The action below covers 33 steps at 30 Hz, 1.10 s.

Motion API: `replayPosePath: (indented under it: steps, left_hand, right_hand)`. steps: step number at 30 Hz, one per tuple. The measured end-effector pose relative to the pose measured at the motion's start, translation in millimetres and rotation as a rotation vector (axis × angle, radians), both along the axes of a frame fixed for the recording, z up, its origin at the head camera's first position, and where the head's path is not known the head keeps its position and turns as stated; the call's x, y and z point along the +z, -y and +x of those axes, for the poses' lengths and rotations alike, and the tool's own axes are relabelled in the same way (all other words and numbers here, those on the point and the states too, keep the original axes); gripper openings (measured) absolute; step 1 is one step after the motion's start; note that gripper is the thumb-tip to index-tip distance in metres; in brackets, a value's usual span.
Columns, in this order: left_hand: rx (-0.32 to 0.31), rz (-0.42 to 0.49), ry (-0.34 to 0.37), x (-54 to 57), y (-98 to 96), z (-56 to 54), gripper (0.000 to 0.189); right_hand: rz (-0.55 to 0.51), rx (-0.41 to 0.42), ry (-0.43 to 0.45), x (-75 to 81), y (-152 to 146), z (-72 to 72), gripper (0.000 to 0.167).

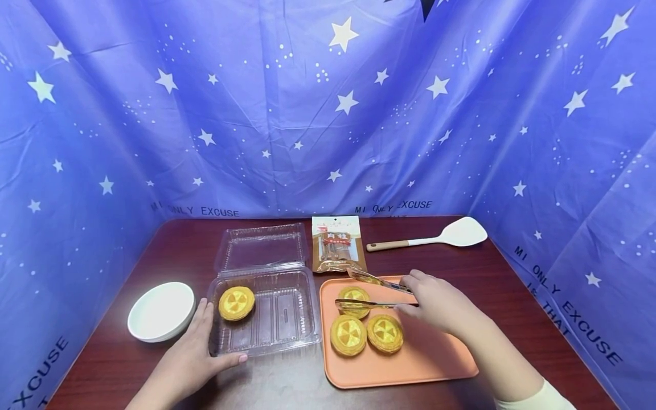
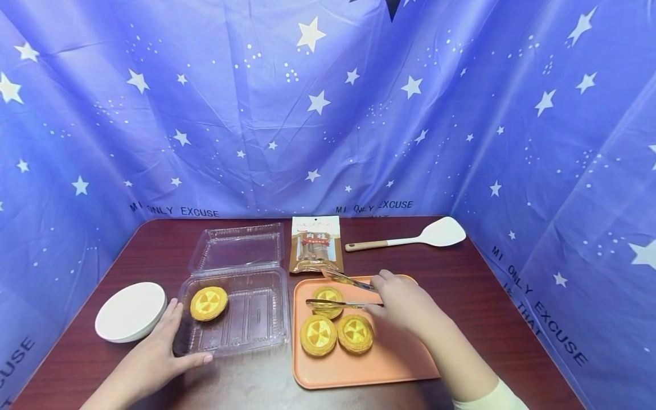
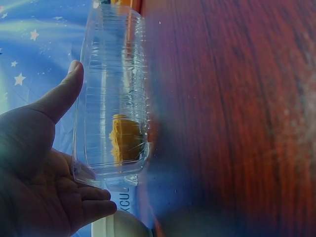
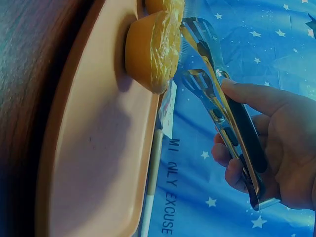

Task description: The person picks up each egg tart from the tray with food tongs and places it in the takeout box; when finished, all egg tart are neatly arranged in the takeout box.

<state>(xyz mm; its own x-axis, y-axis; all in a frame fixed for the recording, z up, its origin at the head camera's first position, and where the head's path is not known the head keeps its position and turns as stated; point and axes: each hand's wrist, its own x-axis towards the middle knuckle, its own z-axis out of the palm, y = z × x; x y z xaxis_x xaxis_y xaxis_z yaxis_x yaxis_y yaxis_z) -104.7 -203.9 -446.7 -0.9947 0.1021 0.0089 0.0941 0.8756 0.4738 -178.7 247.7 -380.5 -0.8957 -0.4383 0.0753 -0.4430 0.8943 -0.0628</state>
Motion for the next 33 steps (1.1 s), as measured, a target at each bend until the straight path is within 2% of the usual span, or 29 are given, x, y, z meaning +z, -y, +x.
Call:
replayPosePath:
  steps: [8,17,28,33]
  left_hand:
    - [0.001,-0.002,0.005,0.4,0.0,0.4,0.136]
    - [-0.002,0.001,0.002,0.5,-0.5,0.1,0.135]
    - [0.002,-0.005,-0.002,-0.5,-0.6,0.3,0.136]
    - [0.001,-0.004,-0.008,-1.0,-0.7,0.2,0.135]
  right_hand:
    - [-0.012,0.02,-0.005,2.3,-13.2,2.2,0.038]
    - [-0.001,-0.018,0.036,4.8,-27.2,1.0,0.034]
    - [0.013,-0.018,0.081,-0.4,-27.6,-0.4,0.028]
    - [0.014,0.008,0.058,-0.9,-27.0,-0.8,0.025]
